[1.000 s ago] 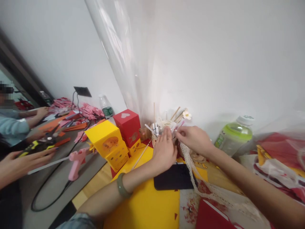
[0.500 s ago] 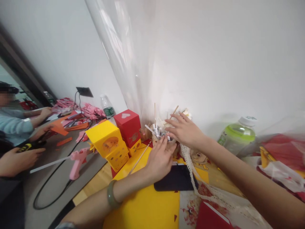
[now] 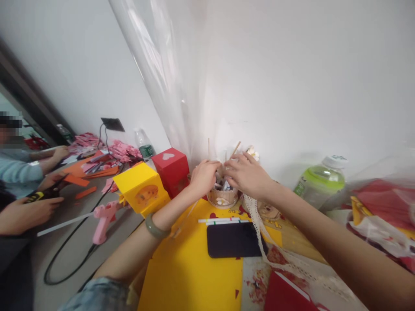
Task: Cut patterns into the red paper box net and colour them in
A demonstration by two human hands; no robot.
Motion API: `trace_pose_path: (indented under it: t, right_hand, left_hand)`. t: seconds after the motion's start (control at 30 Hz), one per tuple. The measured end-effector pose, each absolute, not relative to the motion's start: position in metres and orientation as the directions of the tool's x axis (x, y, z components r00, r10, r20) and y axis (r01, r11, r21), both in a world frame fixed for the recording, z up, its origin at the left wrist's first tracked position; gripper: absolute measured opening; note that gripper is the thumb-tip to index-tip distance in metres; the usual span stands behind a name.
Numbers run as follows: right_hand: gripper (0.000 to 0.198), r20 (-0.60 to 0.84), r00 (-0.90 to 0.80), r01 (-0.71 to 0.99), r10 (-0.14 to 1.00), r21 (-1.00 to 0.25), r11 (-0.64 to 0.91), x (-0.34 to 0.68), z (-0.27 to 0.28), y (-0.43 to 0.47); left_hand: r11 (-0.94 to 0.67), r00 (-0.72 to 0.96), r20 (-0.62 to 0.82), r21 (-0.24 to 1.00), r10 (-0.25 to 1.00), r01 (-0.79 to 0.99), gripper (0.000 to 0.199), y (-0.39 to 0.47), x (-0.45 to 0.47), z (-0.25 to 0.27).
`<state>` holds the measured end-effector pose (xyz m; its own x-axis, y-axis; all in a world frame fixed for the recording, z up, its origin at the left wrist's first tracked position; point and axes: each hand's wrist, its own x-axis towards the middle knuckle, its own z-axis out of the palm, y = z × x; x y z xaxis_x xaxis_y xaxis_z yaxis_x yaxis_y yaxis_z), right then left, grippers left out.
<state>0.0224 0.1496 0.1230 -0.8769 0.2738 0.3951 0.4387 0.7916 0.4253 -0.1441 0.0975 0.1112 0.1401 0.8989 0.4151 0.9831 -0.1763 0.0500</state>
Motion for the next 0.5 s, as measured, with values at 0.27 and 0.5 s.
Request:
trace_pose_path:
  t: [0.27,0.5]
  right_hand:
    - [0.027,0.397,-0.860,0.477,0.320,0.406,0.779,0.020,0.124,0.147]
    - [0.027,0.400,-0.847,0.492,0.350,0.342,0.801,0.019,0.124,0.144]
  left_hand:
    - [-0.180,0.174,0.291,-0.008,0.941,0.984,0.027,0.104,-0.146,0.118]
    - [-0.139,0.098,0.419,0.069,0.903,0.988,0.028,0.093,-0.145,0.133]
